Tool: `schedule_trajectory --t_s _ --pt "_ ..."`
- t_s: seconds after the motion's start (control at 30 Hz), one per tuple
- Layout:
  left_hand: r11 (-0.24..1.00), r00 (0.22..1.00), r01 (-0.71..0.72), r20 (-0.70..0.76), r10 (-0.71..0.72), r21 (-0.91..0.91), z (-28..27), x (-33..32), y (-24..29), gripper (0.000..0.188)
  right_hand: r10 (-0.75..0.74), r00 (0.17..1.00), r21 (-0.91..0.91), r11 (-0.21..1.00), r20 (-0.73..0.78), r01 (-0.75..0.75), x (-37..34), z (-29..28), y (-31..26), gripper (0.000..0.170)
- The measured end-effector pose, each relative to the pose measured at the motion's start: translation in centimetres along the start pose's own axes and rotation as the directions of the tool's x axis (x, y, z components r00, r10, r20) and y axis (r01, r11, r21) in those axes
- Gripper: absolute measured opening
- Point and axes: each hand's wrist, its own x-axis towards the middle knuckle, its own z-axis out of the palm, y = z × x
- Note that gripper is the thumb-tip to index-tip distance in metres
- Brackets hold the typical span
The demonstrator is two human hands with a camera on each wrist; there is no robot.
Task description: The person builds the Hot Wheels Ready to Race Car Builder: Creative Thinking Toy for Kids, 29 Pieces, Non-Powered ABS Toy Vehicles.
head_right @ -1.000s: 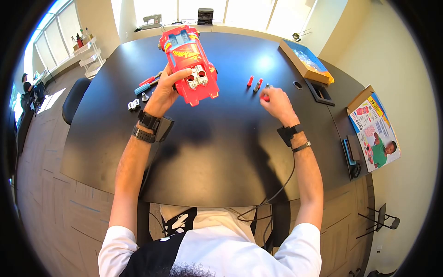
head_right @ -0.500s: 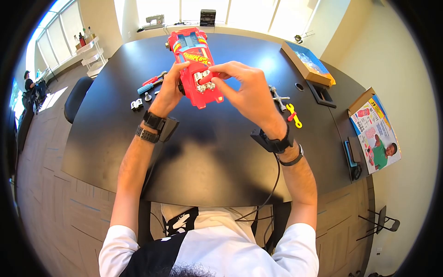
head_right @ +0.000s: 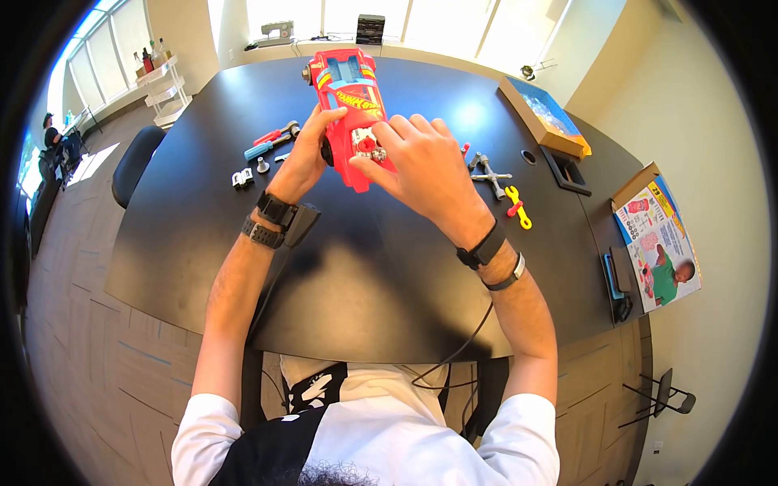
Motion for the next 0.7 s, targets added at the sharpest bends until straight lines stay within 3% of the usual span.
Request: schedule_trajectory --t_s 0.1,0.2,0.27,0.37,0.57,0.7 --pt "1.0 1.0 0.005 -0.003 -0.005 -0.009 -0.1 0.0 -0.1 0.056 -0.005 1.0 0.036 0.999 0.023 0.004 -0.2 0.2 -0.1 0.033" --pt "0.996 1.0 -0.004 0.003 0.004 0.092 0.1 -0.1 0.0 0.057 -0.074 0.992 -0.063 0.995 0.105 0.081 -0.3 1.1 0.4 0.031" --pt "0.997 1.0 -0.015 0.007 0.015 0.078 0.3 0.0 -0.2 0.065 0.023 0.985 -0.121 0.993 0.173 -0.002 -0.4 1.1 0.3 0.028" --pt "0.998 1.0 0.008 0.011 -0.009 0.057 0.3 0.2 -0.3 0.066 0.017 0.998 -0.068 0.998 0.061 -0.013 0.1 0.1 -0.5 0.027" --pt "0.997 0.999 0.028 0.019 -0.03 0.073 0.6 -0.2 -0.3 0.064 0.089 0.978 -0.067 0.995 0.19 -0.078 -0.1 0.9 0.1 0.032" --pt "0.998 0.999 0.028 0.03 -0.03 0.056 0.5 -0.2 -0.1 0.064 0.036 0.993 0.02 0.999 0.111 -0.039 0.0 1.1 -0.1 0.035"
